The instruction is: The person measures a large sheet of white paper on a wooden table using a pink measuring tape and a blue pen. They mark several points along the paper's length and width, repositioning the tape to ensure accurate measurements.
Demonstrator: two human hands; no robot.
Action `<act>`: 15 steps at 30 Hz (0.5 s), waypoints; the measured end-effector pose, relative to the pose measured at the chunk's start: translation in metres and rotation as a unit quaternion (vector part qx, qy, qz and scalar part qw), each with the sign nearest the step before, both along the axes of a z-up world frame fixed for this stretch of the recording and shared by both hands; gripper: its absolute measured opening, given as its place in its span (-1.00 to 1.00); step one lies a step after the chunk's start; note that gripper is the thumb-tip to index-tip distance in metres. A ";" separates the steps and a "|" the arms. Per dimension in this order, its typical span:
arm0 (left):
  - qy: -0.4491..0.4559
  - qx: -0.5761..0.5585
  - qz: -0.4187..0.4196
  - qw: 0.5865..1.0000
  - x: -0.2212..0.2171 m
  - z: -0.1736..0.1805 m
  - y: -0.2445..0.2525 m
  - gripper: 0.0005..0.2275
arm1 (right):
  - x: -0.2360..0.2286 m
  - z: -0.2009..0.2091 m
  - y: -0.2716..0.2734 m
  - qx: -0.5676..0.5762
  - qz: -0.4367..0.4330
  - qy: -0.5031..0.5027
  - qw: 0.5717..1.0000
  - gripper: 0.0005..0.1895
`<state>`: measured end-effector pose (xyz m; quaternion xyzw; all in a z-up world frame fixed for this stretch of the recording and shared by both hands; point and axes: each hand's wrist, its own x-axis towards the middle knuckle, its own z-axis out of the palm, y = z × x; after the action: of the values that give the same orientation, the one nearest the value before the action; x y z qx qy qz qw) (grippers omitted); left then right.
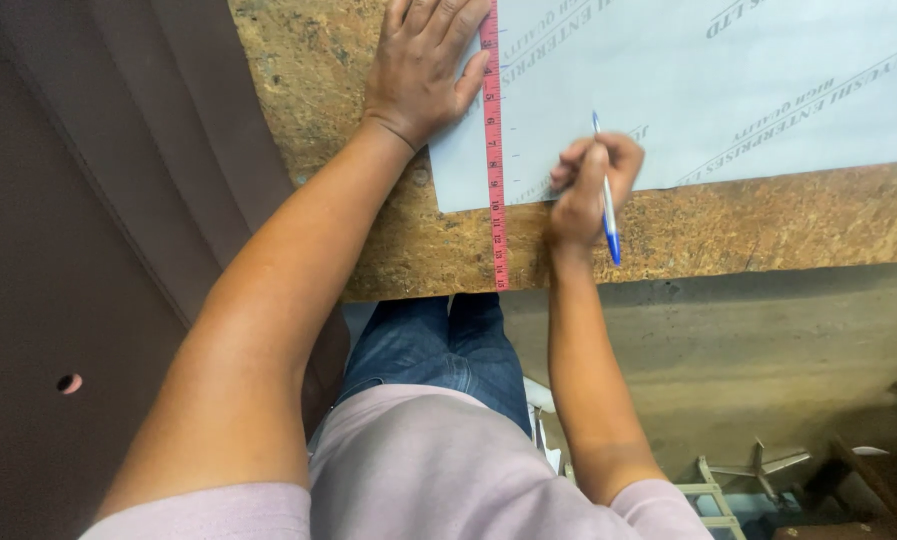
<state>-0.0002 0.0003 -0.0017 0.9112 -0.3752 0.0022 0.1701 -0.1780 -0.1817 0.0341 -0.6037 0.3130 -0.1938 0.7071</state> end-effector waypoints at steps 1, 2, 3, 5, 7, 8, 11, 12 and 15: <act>-0.005 0.006 -0.003 1.000 0.000 0.001 0.001 -0.56 | -0.015 0.003 -0.002 -0.001 0.011 0.003 1.000 -0.88; -0.005 0.006 -0.003 1.000 0.000 0.001 0.001 -0.56 | -0.033 0.004 -0.005 0.000 0.012 0.003 1.000 -0.88; -0.002 0.006 -0.002 1.000 0.000 0.001 0.002 -0.56 | -0.051 0.006 -0.008 -0.061 0.016 0.015 0.998 -0.89; 0.002 0.003 -0.005 1.000 -0.001 0.002 0.000 -0.55 | -0.093 0.014 -0.016 -0.123 0.016 0.028 0.992 -0.89; 0.013 -0.016 -0.005 1.000 0.001 0.005 0.000 -0.57 | -0.137 0.024 -0.024 -0.153 -0.045 0.114 0.981 -0.85; 0.011 -0.016 -0.007 1.000 0.001 0.004 0.000 -0.57 | -0.160 0.020 -0.027 -0.153 -0.047 0.112 0.981 -0.85; 0.010 -0.024 -0.006 1.000 0.000 0.006 0.000 -0.58 | -0.230 0.000 -0.029 -0.165 -0.148 0.215 0.951 -0.75; 0.009 -0.030 -0.004 1.000 0.001 0.007 -0.001 -0.59 | -0.253 -0.014 -0.027 -0.194 -0.069 0.259 0.944 -0.84; -0.005 -0.050 -0.008 0.999 0.002 0.001 -0.002 -0.61 | -0.291 -0.064 -0.002 -0.171 0.080 0.343 0.920 -0.69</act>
<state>0.0021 -0.0012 -0.0007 0.8986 -0.3825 0.0244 0.2135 -0.4688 -0.1833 -0.0302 -0.7682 0.4488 0.0316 0.4555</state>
